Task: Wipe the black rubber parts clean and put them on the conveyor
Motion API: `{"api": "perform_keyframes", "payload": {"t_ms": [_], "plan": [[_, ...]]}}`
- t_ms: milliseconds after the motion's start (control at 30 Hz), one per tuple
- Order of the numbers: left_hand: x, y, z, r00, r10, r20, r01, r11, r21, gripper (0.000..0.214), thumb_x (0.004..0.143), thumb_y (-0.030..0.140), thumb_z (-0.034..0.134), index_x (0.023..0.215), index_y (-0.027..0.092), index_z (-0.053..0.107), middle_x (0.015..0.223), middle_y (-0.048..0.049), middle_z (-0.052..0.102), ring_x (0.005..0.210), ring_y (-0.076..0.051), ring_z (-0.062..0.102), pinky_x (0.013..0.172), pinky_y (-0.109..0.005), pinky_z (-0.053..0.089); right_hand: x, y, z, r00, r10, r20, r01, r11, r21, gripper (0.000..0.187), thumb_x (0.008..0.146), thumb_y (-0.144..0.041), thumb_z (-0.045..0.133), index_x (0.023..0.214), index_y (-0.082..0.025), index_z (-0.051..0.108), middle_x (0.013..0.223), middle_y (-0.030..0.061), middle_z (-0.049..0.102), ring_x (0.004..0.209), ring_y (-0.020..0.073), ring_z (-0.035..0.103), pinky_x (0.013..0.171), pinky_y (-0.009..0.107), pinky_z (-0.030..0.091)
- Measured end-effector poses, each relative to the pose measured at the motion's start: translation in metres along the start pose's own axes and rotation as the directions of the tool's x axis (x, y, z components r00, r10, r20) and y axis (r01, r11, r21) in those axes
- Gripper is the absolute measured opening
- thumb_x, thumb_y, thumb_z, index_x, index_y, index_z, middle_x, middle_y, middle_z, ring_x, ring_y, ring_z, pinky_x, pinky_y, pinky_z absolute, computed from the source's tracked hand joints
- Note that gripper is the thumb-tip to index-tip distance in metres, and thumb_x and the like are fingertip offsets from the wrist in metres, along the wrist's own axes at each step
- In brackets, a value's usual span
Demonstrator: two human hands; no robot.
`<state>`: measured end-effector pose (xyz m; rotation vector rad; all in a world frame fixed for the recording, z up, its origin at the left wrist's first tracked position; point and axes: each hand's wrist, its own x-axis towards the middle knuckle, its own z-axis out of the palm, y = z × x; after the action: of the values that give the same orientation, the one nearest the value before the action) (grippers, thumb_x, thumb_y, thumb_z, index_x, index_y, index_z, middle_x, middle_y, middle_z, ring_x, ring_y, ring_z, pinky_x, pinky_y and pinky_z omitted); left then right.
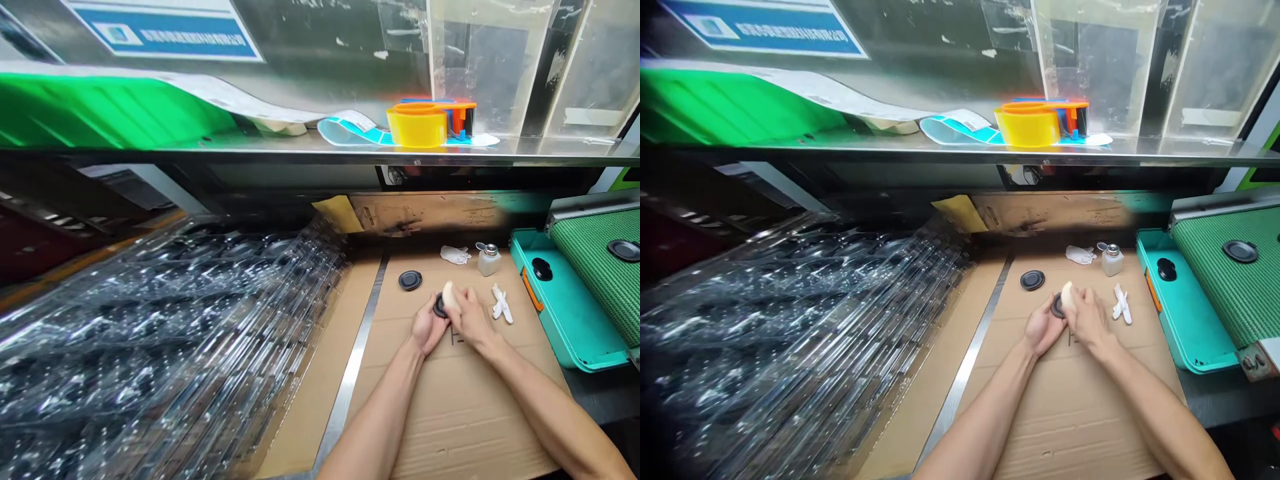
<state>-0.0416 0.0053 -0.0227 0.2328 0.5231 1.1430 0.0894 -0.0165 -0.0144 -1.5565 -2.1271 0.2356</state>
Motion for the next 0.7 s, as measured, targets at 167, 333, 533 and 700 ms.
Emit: {"api": "perform_keyframes", "payload": {"t_ms": [167, 333, 533, 700], "plan": [[0.004, 0.003, -0.004, 0.999, 0.01, -0.032, -0.011, 1.0, -0.01, 0.033, 0.102, 0.032, 0.045, 0.111, 0.011, 0.068, 0.122, -0.0156, 0.069, 0.118, -0.025, 0.064, 0.11, -0.043, 0.047, 0.006, 0.014, 0.002, 1.0, 0.003, 0.002, -0.003, 1.0, 0.013, 0.053, 0.095, -0.036, 0.057, 0.146, -0.022, 0.05, 0.111, 0.0113, 0.055, 0.097, 0.024, 0.059, 0.084, 0.035, 0.05], [0.004, 0.007, -0.006, 0.999, 0.016, -0.044, -0.015, 0.999, 0.032, 0.036, 0.103, 0.034, 0.042, 0.108, 0.01, 0.068, 0.122, -0.0186, 0.069, 0.112, -0.026, 0.068, 0.097, -0.042, 0.055, 0.018, 0.037, -0.009, 0.989, 0.137, -0.058, -0.125, 0.978, 0.168, 0.036, 0.089, -0.033, 0.06, 0.121, -0.016, 0.062, 0.108, 0.0103, 0.063, 0.104, 0.0248, 0.06, 0.09, 0.035, 0.047], [0.003, 0.009, -0.002, 0.997, 0.029, -0.071, -0.028, 0.999, 0.025, 0.036, 0.103, 0.036, 0.041, 0.115, 0.01, 0.064, 0.123, -0.0207, 0.069, 0.113, -0.028, 0.068, 0.093, -0.042, 0.056, 0.006, 0.031, -0.031, 0.99, 0.141, -0.025, -0.124, 0.932, 0.34, 0.041, 0.093, -0.041, 0.055, 0.128, -0.02, 0.054, 0.103, 0.0074, 0.07, 0.091, 0.0231, 0.065, 0.08, 0.033, 0.048], [0.001, 0.004, -0.001, 0.994, 0.06, -0.089, -0.054, 0.996, 0.065, 0.034, 0.102, 0.036, 0.044, 0.12, 0.014, 0.063, 0.116, -0.016, 0.072, 0.11, -0.025, 0.068, 0.1, -0.045, 0.052, 0.002, 0.022, -0.031, 0.989, 0.057, 0.138, -0.112, 0.892, 0.439, 0.038, 0.094, -0.045, 0.055, 0.125, -0.024, 0.058, 0.094, 0.0029, 0.073, 0.082, 0.0208, 0.067, 0.074, 0.031, 0.048]]}}
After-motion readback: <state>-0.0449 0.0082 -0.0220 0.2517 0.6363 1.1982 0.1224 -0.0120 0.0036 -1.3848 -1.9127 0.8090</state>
